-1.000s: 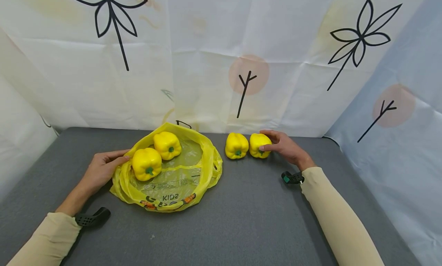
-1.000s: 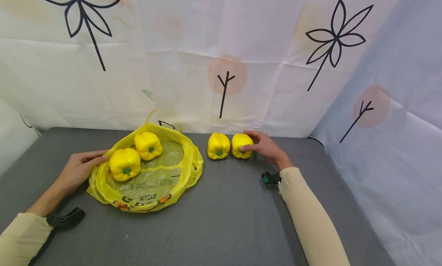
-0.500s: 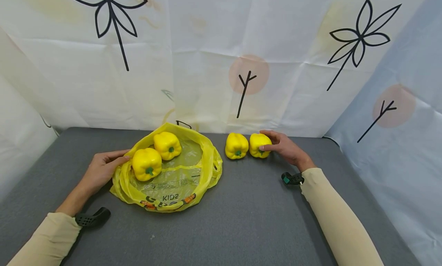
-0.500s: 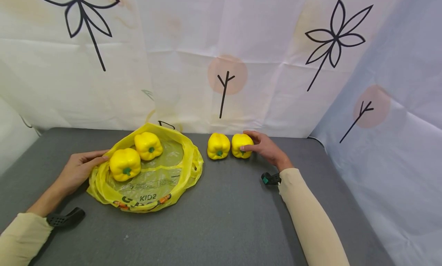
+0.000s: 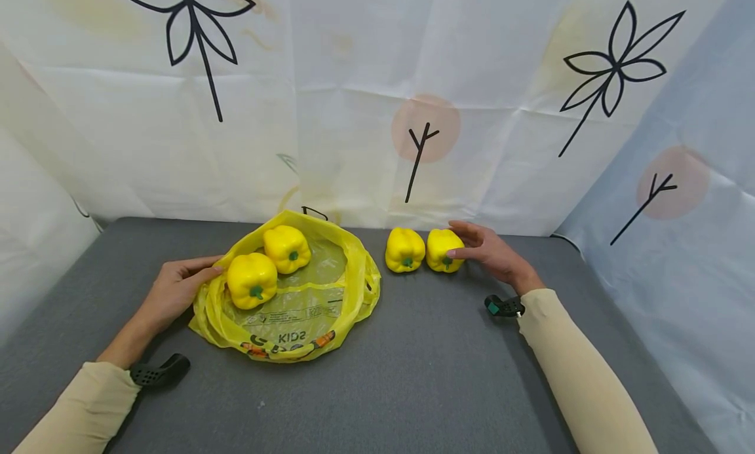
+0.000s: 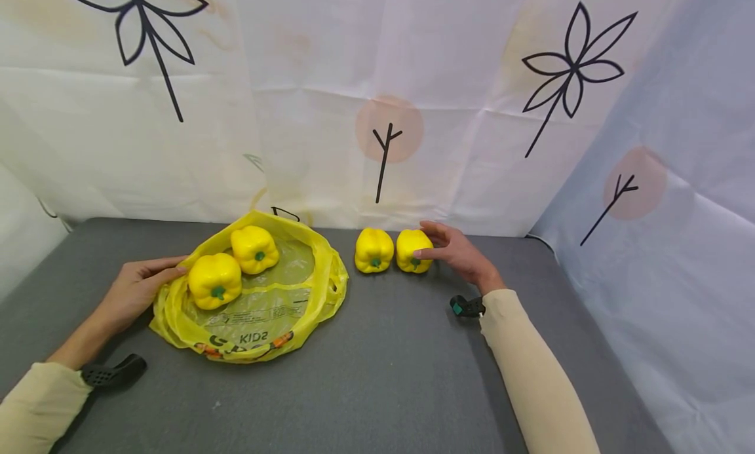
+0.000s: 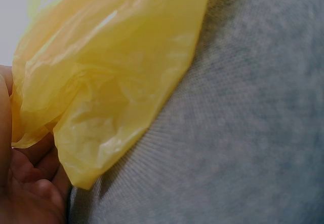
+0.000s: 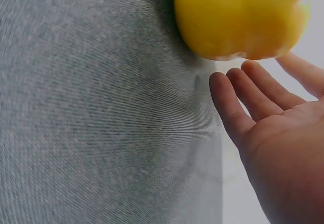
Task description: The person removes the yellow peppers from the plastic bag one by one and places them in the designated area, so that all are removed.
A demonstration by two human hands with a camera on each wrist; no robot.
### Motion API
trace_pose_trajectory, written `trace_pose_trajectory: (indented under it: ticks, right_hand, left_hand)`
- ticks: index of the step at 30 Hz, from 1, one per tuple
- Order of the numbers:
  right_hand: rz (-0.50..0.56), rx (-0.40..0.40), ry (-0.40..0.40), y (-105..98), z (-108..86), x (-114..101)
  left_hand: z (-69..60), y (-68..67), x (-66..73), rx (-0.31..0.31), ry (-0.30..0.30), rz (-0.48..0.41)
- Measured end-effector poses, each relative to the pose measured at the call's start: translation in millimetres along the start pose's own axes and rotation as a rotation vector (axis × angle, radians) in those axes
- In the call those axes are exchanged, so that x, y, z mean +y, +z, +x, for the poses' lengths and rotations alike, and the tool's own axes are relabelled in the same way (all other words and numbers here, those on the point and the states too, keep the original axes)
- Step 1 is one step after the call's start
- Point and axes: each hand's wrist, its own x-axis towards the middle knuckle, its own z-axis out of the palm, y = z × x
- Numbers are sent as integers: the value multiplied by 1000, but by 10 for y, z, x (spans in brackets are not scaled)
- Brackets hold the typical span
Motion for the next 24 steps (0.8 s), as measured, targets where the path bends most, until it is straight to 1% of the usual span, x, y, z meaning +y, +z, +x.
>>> trace_pose_trajectory:
  ticks: [12,24]
  right_hand:
    - [-37,40,-38,-63,-186,-94]
    - [-56,73,-80,-54,-406,-189]
  left_hand:
    - [7,5,5,2,-6,-11]
    - [0,2,-6,0,10,0]
